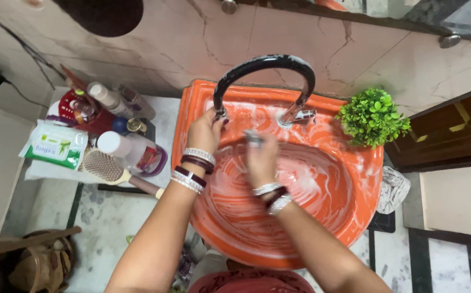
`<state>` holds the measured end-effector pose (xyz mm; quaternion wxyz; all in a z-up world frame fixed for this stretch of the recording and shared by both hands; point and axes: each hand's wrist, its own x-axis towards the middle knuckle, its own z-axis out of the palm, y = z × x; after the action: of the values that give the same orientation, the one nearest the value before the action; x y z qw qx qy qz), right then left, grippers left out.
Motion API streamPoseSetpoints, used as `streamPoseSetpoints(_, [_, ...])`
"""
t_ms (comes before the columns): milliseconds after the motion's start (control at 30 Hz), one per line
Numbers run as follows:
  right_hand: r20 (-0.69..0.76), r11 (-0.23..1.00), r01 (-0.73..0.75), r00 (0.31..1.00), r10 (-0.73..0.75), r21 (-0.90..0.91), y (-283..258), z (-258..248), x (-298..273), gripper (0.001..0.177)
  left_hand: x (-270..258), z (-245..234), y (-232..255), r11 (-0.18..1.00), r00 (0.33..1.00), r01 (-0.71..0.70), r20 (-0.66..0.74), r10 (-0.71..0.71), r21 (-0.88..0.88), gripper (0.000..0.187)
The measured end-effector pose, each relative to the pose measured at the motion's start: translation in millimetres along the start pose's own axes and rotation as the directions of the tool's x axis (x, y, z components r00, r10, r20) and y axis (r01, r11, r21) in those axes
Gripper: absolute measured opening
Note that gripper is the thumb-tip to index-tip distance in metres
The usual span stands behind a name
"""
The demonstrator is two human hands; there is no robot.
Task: The person cleans an orange pedestal sink by applying soap and scrubbing the basin, faucet, and mirror with a cloth before rinsing it with water.
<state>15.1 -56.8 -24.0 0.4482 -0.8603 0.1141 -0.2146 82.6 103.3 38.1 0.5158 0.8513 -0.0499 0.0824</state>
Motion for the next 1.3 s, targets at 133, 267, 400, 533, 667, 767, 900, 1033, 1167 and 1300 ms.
streamPoseSetpoints(133, [0.294, 0.985, -0.026, 0.956, -0.025, 0.169, -28, 68, -16, 0.035, -2, -2, 10, 0.992, 0.999, 0.031, 0.006, -0.032, 0.119, 0.022])
streamPoseSetpoints(267, [0.205, 0.972, 0.235, 0.951, -0.233, 0.015, -14, 93, 3, 0.057, -6, 6, 2, 0.988, 0.988, 0.088, 0.113, -0.103, 0.130, 0.016])
streamPoseSetpoints(400, [0.296, 0.934, 0.138, 0.955, -0.037, -0.330, 8, 57, 42, 0.030, -13, 28, -13, 0.973, 0.992, -0.006, 0.121, -0.023, 0.232, 0.016])
streamPoseSetpoints(533, [0.106, 0.736, 0.455, 0.877, -0.469, -0.501, 18, 1, 44, 0.046, -7, 27, -13, 0.997, 0.995, 0.017, 0.093, -0.023, 0.071, 0.014])
streamPoseSetpoints(667, [0.288, 0.892, 0.340, 0.923, -0.255, -0.300, 4, 25, 15, 0.038, 3, 20, -7, 0.999, 0.996, 0.000, 0.085, -0.004, 0.049, 0.017])
streamPoseSetpoints(767, [0.268, 0.810, 0.490, 0.868, -0.418, -0.324, 0, 64, 20, 0.041, -7, 11, -2, 0.996, 0.992, 0.035, 0.121, -0.045, 0.080, 0.031])
streamPoseSetpoints(900, [0.281, 0.799, 0.447, 0.891, -0.358, -0.402, 18, 26, 61, 0.037, -29, -1, -5, 0.997, 0.995, -0.071, 0.076, 0.068, 0.042, 0.051])
streamPoseSetpoints(1033, [0.227, 0.783, 0.456, 0.890, -0.396, -0.422, 18, 1, 28, 0.049, -71, -16, -16, 0.995, 0.997, -0.068, 0.016, 0.070, -0.079, 0.045])
streamPoseSetpoints(1167, [0.450, 0.756, 0.600, 0.769, -0.454, -0.263, 0, 43, 16, 0.048, -100, -21, -18, 0.993, 0.999, 0.034, -0.037, -0.039, -0.117, 0.043])
streamPoseSetpoints(1300, [0.375, 0.788, 0.536, 0.827, -0.419, -0.302, -5, 51, 44, 0.050, -107, -29, -20, 0.998, 0.999, -0.043, 0.023, 0.044, -0.054, 0.046])
